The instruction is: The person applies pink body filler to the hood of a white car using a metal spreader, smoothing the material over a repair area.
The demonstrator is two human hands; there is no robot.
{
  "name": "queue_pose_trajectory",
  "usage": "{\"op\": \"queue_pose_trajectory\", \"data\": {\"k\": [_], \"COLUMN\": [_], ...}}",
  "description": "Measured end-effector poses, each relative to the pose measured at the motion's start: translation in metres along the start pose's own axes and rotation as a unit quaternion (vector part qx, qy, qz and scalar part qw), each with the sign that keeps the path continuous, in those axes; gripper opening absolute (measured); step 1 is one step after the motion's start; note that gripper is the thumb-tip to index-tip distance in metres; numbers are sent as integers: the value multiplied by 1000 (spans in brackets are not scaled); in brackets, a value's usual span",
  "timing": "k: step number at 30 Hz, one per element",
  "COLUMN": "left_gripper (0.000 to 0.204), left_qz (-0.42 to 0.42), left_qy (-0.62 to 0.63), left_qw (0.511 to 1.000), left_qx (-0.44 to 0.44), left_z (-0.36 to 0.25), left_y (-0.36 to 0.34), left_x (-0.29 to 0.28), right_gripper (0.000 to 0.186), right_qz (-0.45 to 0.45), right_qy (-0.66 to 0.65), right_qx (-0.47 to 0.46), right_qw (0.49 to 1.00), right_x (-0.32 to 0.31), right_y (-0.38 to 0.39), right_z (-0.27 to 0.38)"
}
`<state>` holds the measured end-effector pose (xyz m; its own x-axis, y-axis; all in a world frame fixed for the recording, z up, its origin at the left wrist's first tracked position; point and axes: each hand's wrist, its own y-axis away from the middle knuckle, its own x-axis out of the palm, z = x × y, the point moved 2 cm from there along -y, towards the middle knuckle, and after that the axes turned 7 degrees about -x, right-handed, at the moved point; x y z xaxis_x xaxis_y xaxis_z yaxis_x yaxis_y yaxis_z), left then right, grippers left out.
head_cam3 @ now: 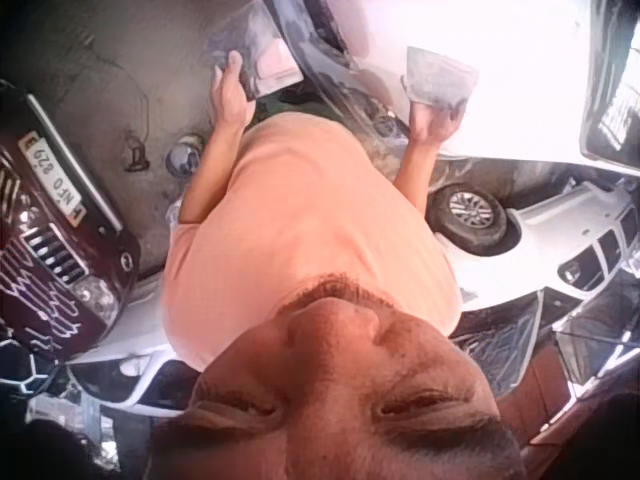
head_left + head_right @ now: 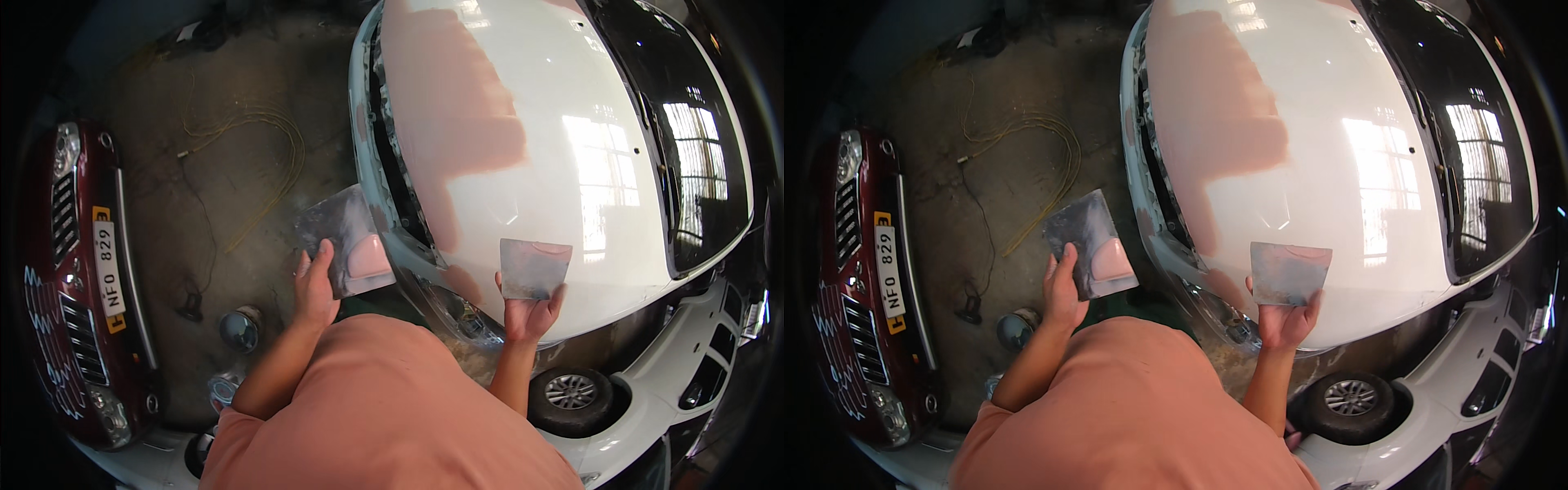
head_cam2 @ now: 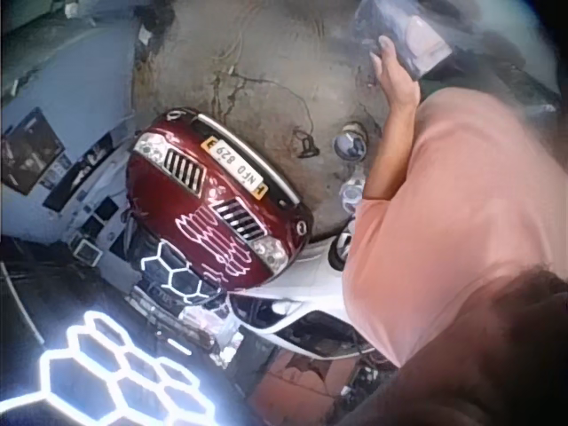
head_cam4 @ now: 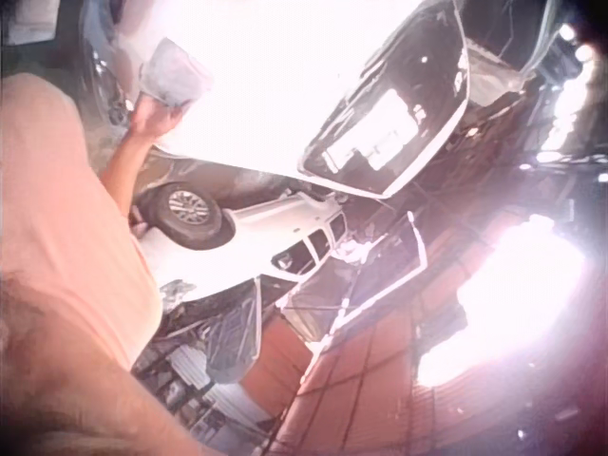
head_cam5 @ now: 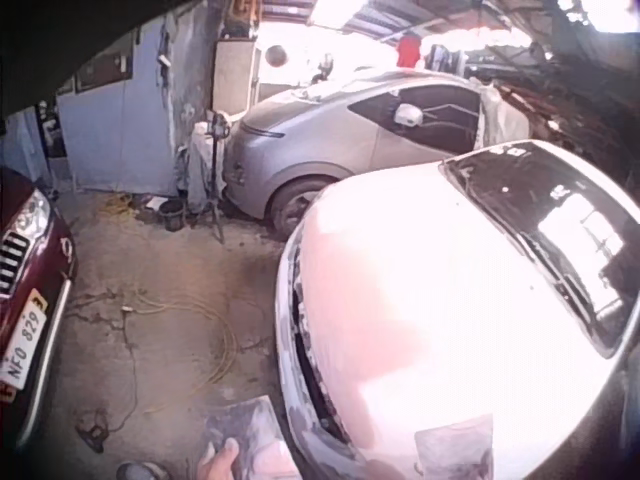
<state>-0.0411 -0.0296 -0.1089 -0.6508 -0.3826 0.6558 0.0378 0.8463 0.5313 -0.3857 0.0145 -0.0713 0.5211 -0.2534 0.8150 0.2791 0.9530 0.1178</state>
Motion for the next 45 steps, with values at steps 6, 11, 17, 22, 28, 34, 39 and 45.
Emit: {"op": "queue_pose_trajectory", "data": {"k": [6, 11, 17, 22, 28, 34, 39, 45], "left_gripper": [35, 35, 33, 45, 46, 48, 56, 63], "left_qz": [58, 61, -10, -32, -8, -133, -75, -300], "left_qy": [-4, -4, 60, -27, -25, 39, 6, -1], "left_qw": [996, 997, 996, 960, 940, 940, 916, 924], "left_qx": [-70, -50, 64, 278, 340, 313, 394, 238], "left_z": [9, -21, -83, -106, -118, -128, -152, -94], "left_y": [20, 49, 85, 93, 112, 103, 82, 74], "left_x": [55, 57, -5, -43, -37, -47, -108, -178], "right_gripper": [64, 72, 51, 50, 48, 55, 65, 58], "right_qz": [254, 449, 430, 450, 481, 574, 371, 308], "right_qy": [477, 572, 781, 746, 726, 746, 886, 916], "right_qx": [-116, -247, -227, -366, -405, -254, -194, -241], "right_qw": [834, 640, 393, 327, 276, 221, 198, 85], "right_x": [88, 150, 143, 221, 254, 236, 123, 56], "right_y": [28, 59, 46, 91, 109, 103, -20, -165], "right_z": [-36, -77, -97, -134, -163, -174, -165, -195]}}
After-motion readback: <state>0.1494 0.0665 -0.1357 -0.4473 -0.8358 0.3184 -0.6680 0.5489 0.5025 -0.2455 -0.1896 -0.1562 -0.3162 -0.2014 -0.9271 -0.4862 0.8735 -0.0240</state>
